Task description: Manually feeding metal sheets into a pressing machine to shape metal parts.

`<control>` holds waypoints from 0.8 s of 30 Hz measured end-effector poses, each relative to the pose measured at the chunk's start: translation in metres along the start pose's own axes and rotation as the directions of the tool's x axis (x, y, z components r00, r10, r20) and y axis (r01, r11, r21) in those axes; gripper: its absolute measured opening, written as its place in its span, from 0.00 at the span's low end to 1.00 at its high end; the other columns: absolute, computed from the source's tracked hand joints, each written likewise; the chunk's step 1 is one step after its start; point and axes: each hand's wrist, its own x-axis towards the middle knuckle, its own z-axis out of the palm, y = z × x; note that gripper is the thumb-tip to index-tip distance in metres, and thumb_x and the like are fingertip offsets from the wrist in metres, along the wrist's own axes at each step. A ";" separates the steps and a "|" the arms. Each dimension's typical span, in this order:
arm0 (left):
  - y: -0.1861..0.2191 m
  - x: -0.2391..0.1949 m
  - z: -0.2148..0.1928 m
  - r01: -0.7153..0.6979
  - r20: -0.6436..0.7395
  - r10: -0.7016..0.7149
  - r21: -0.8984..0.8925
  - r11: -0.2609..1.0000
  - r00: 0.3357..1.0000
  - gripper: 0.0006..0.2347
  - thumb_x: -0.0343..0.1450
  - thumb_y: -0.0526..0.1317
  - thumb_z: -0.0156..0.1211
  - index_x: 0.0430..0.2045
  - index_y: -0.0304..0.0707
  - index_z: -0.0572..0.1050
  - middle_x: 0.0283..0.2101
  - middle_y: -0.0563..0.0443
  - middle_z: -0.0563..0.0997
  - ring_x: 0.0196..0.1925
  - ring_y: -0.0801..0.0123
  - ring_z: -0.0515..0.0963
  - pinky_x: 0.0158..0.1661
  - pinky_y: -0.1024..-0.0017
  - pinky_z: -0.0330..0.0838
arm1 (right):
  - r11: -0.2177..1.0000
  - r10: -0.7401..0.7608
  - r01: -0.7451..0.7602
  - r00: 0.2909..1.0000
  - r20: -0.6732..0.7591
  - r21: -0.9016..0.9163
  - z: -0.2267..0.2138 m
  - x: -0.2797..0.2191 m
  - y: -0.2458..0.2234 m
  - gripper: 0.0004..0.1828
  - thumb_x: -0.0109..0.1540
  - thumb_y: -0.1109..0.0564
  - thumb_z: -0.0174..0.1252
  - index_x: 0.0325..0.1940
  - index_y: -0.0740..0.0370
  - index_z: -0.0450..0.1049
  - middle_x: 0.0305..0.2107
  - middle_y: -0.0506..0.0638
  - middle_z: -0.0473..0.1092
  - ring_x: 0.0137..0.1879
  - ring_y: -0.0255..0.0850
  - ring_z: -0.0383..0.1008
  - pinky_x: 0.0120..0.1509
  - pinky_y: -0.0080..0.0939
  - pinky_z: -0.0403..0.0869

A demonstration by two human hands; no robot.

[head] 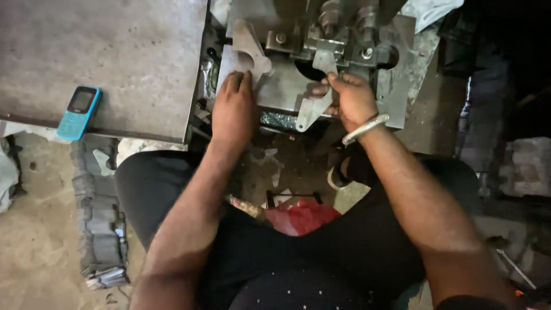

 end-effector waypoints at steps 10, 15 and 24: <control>0.045 0.013 -0.059 -0.001 -0.050 -0.015 -0.303 0.953 0.999 0.12 0.77 0.35 0.58 0.54 0.29 0.76 0.49 0.34 0.79 0.54 0.43 0.77 0.56 0.56 0.72 | 0.995 -0.015 -0.001 0.989 0.146 0.104 -0.002 -0.006 -0.002 0.11 0.71 0.52 0.50 0.47 0.59 0.74 0.39 0.52 0.78 0.44 0.41 0.83 0.44 0.41 0.83; 0.073 0.006 -0.059 -0.242 0.024 0.302 -0.537 0.808 0.953 0.11 0.73 0.34 0.62 0.48 0.31 0.77 0.49 0.38 0.77 0.53 0.46 0.78 0.54 0.57 0.74 | 0.964 -0.041 0.018 0.996 0.079 0.266 -0.024 0.002 0.023 0.06 0.72 0.53 0.55 0.48 0.58 0.73 0.33 0.45 0.74 0.35 0.37 0.76 0.37 0.39 0.77; 0.092 0.002 0.008 -0.413 -0.037 0.425 -0.326 0.851 0.905 0.18 0.72 0.35 0.63 0.57 0.31 0.75 0.51 0.40 0.75 0.53 0.49 0.72 0.57 0.59 0.70 | 0.958 -0.186 0.107 0.938 -0.292 -0.265 -0.078 -0.077 -0.025 0.05 0.68 0.60 0.57 0.46 0.61 0.77 0.37 0.46 0.77 0.37 0.34 0.78 0.35 0.36 0.80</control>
